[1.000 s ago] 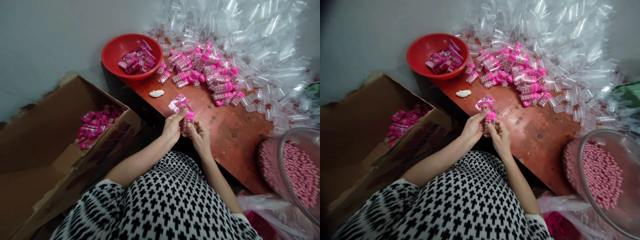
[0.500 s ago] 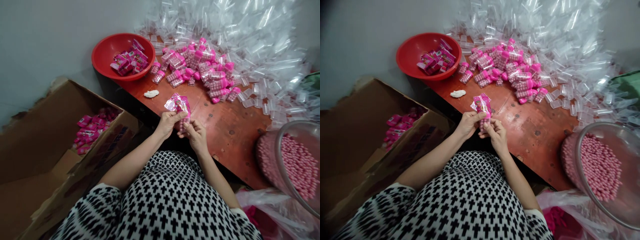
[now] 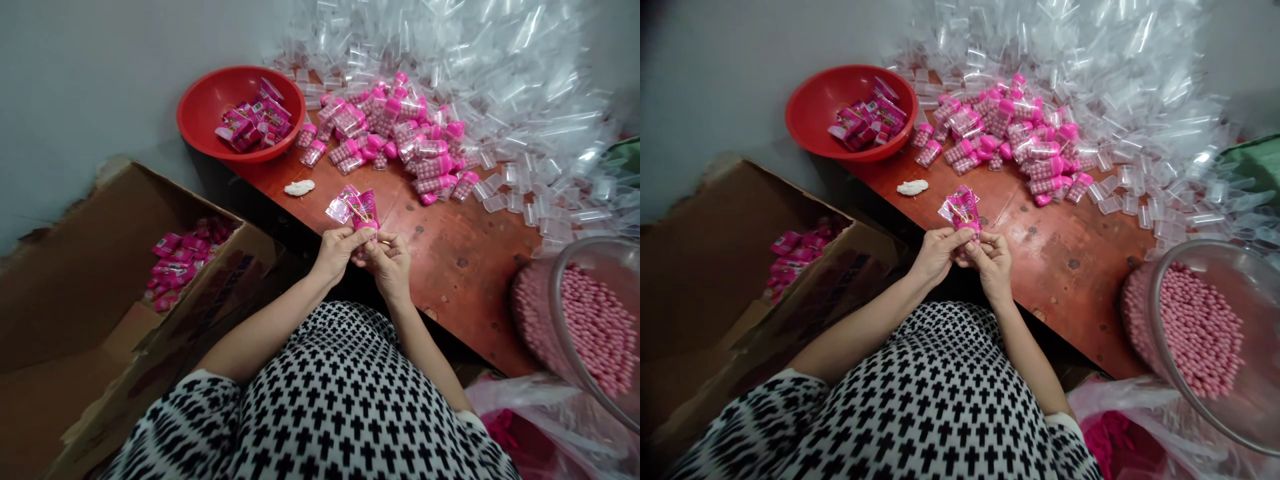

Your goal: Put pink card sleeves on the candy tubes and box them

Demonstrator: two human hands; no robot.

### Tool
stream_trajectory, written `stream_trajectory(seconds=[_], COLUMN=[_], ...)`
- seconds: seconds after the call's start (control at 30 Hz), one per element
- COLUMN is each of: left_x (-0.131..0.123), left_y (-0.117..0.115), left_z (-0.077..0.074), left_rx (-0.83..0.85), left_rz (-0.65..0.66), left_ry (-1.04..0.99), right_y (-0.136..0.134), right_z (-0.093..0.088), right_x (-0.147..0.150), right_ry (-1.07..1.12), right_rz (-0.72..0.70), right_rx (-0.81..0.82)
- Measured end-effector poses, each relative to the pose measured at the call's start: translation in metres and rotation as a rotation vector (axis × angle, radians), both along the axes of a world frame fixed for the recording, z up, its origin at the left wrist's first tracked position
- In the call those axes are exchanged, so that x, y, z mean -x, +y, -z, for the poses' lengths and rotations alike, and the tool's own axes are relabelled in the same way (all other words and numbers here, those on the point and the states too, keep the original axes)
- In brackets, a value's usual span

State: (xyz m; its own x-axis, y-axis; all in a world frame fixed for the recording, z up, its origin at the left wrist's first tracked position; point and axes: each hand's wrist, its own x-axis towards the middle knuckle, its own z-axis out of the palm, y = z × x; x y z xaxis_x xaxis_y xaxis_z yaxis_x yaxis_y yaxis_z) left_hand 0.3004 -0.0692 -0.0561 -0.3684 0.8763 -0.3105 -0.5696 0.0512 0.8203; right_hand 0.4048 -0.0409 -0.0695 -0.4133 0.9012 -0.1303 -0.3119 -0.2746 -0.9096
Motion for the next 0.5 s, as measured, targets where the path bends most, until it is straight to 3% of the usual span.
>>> stream_trajectory(seconds=[0.27, 0.43, 0.5], left_x=[0.007, 0.018, 0.021], left_y=[0.002, -0.003, -0.005], left_z=[-0.004, -0.004, -0.003], left_rx=[-0.022, -0.021, -0.016], left_rz=[0.016, 0.235, 0.264], left_ry=[-0.115, -0.098, -0.1], right_y=[-0.01, -0.008, -0.007], right_z=[-0.005, -0.005, -0.004], right_x=[0.001, 0.0, 0.001], right_ry=[-0.117, -0.027, -0.01], right_rz=[0.054, -0.036, -0.022], right_rx=[-0.146, -0.028, -0.003])
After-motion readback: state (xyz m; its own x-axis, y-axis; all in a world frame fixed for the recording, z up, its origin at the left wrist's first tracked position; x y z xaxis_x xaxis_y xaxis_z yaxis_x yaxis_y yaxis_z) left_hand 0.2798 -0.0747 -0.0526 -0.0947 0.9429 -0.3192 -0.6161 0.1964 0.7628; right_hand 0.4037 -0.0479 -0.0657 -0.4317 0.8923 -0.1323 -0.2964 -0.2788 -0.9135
